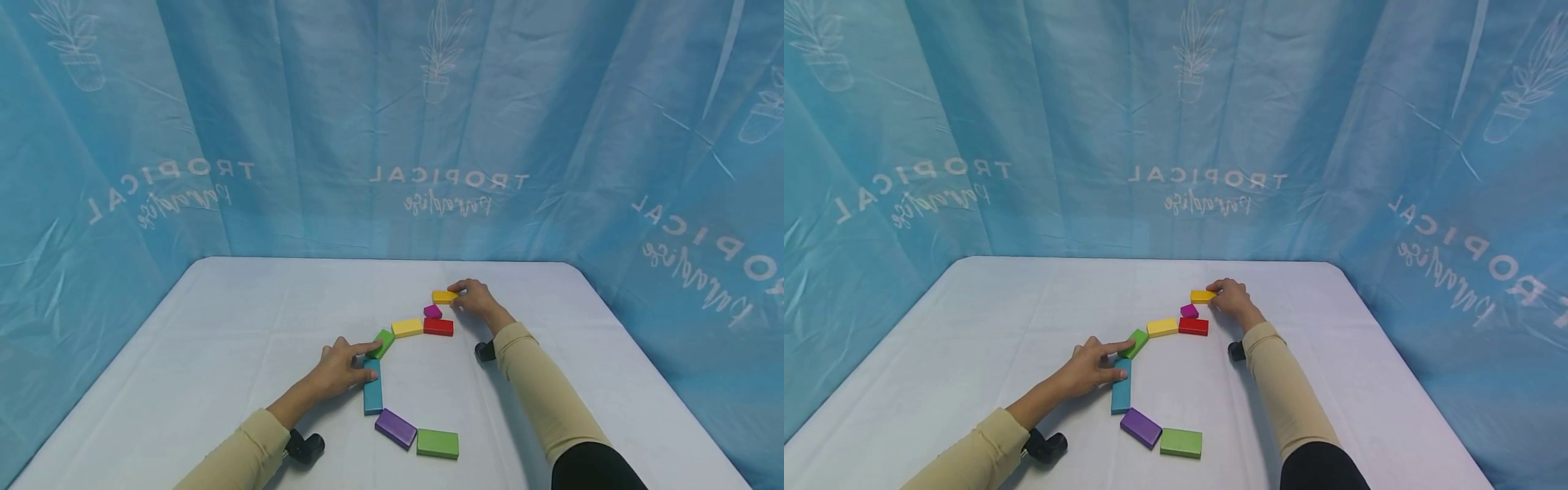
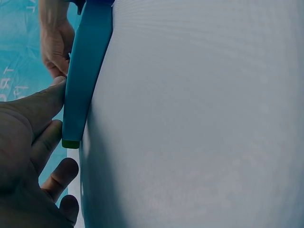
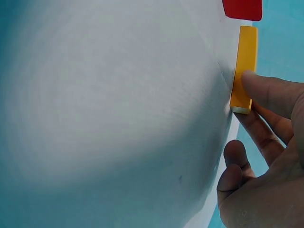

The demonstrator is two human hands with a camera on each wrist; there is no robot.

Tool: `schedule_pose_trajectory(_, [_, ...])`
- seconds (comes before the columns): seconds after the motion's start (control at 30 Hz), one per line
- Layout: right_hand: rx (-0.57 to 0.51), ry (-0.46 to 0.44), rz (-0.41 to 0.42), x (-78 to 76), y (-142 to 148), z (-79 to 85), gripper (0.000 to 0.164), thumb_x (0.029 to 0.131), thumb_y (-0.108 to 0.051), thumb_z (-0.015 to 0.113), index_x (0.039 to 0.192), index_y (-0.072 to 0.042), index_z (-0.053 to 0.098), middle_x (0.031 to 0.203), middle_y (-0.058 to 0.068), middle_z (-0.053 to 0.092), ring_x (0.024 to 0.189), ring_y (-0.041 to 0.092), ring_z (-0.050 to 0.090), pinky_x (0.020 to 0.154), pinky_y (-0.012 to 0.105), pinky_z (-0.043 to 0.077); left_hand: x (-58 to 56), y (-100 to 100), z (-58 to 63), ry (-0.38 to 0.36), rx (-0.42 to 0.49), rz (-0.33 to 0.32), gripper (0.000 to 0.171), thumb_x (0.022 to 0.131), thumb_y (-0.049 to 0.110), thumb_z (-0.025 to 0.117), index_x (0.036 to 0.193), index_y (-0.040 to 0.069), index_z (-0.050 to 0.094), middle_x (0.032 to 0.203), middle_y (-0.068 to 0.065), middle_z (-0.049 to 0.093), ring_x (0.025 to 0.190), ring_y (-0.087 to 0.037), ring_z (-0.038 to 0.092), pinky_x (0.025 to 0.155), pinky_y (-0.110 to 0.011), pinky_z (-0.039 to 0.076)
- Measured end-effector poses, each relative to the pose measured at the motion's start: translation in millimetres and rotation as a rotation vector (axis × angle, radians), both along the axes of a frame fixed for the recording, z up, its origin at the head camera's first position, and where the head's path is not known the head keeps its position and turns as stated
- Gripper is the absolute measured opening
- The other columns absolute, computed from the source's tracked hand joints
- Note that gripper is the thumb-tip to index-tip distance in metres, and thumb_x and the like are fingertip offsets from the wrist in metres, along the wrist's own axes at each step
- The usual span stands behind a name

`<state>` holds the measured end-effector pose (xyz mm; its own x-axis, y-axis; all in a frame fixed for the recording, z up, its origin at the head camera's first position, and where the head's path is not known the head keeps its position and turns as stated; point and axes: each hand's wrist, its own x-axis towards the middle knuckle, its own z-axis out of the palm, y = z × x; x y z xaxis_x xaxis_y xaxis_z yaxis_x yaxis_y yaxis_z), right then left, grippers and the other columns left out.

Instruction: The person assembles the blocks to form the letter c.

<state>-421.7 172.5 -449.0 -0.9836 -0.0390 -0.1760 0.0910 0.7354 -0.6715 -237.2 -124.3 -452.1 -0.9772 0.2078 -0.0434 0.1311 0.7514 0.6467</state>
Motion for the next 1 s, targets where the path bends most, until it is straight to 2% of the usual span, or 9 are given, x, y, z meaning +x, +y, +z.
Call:
schedule_pose_trajectory(0.4, [-0.001,0.050,0.009,6.1,3,3.2,0.035,0.085,-0.004,0.068,0.120,-0.012,0.066,0.126,0.012,0.051,0.115,0.031,0.043,0.094,0.044,0.043,-0.2,-1,1.0,0.000,0.000,-0.002,0.058,0.080,0.032,0.078,0.134,0.031,0.058,0.089,-0.006,0.042,0.083,-0.023,0.033,0.062,-0.034,0.029])
schedule_pose_trajectory(0.8, [-0.024,0.153,0.070,18.8,11,29.1,0.032,0.089,-0.005,0.066,0.120,-0.010,0.066,0.128,0.012,0.052,0.114,0.032,0.043,0.097,0.048,0.038,0.7,-1,1.7,0.012,0.003,-0.014,0.058,0.080,0.032,0.078,0.134,0.029,0.059,0.088,-0.007,0.042,0.082,-0.024,0.032,0.063,-0.035,0.028])
schedule_pose_trajectory(1.0, [-0.029,0.162,0.077,26.7,16,39.0,0.032,0.089,-0.007,0.066,0.121,-0.010,0.066,0.129,0.012,0.051,0.113,0.032,0.043,0.097,0.050,0.038,1.0,-1,2.0,0.008,0.002,-0.014,0.058,0.080,0.032,0.078,0.134,0.029,0.058,0.088,-0.007,0.041,0.081,-0.024,0.032,0.063,-0.034,0.028])
